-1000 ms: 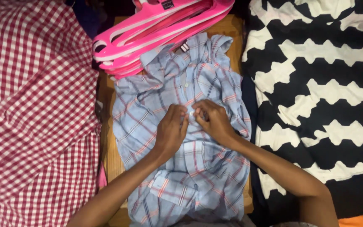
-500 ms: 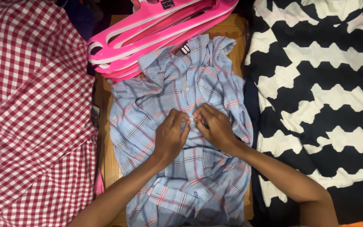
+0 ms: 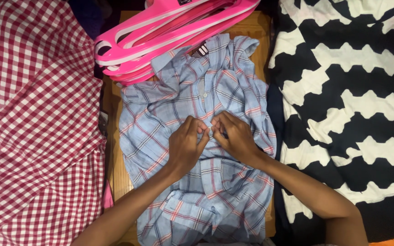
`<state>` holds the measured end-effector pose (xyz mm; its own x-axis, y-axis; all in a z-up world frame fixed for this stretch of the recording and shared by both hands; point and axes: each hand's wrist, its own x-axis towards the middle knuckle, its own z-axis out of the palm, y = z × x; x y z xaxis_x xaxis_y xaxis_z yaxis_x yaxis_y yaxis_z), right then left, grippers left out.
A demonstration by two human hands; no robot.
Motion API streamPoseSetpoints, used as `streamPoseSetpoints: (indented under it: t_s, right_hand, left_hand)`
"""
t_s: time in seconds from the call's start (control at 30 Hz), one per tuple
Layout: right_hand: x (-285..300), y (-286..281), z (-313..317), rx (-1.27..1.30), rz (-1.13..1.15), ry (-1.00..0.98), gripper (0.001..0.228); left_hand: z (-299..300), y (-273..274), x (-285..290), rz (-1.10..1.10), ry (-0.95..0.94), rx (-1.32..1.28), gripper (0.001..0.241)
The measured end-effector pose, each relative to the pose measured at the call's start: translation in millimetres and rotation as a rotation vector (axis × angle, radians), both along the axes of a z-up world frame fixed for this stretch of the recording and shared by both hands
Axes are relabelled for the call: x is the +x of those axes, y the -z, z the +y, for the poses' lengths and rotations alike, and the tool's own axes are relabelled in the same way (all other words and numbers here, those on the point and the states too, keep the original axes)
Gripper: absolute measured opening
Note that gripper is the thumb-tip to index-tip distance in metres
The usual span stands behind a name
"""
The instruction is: The person buttons a light blue plaid shirt, places it on a pink hanger, and smooths the fabric. They then lift the shirt on the hanger and move it to the side.
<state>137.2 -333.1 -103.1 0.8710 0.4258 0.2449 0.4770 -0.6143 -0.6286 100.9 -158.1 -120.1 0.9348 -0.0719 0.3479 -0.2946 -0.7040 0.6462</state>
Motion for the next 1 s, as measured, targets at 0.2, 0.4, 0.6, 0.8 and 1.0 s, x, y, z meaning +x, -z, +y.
streamPoseSetpoints:
  t_s: [0.2, 0.4, 0.6, 0.8, 1.0]
  right_hand:
    - [0.5, 3.5, -0.4, 0.012, 0.003, -0.004, 0.009]
    - [1.6, 0.9, 0.1, 0.039, 0.022, -0.006, 0.008]
    - [4.8, -3.4, 2.4, 0.083, 0.034, -0.011, 0.007]
    - [20.6, -6.2, -0.1, 0.122, 0.016, -0.074, 0.011]
    - [28.6, -13.6, -9.9, 0.152, 0.032, -0.131, 0.023]
  left_hand:
    - [0.0, 0.0, -0.1, 0.03, -0.025, 0.026, 0.015]
    - [-0.7, 2.3, 0.1, 0.025, -0.055, 0.036, 0.013]
    - [3.7, 0.0, 2.7, 0.04, 0.011, -0.092, 0.007]
    - [16.7, 5.5, 16.7, -0.092, 0.055, 0.069, 0.013]
    - [52.5, 10.9, 44.3, -0.133, 0.094, 0.08, 0.013]
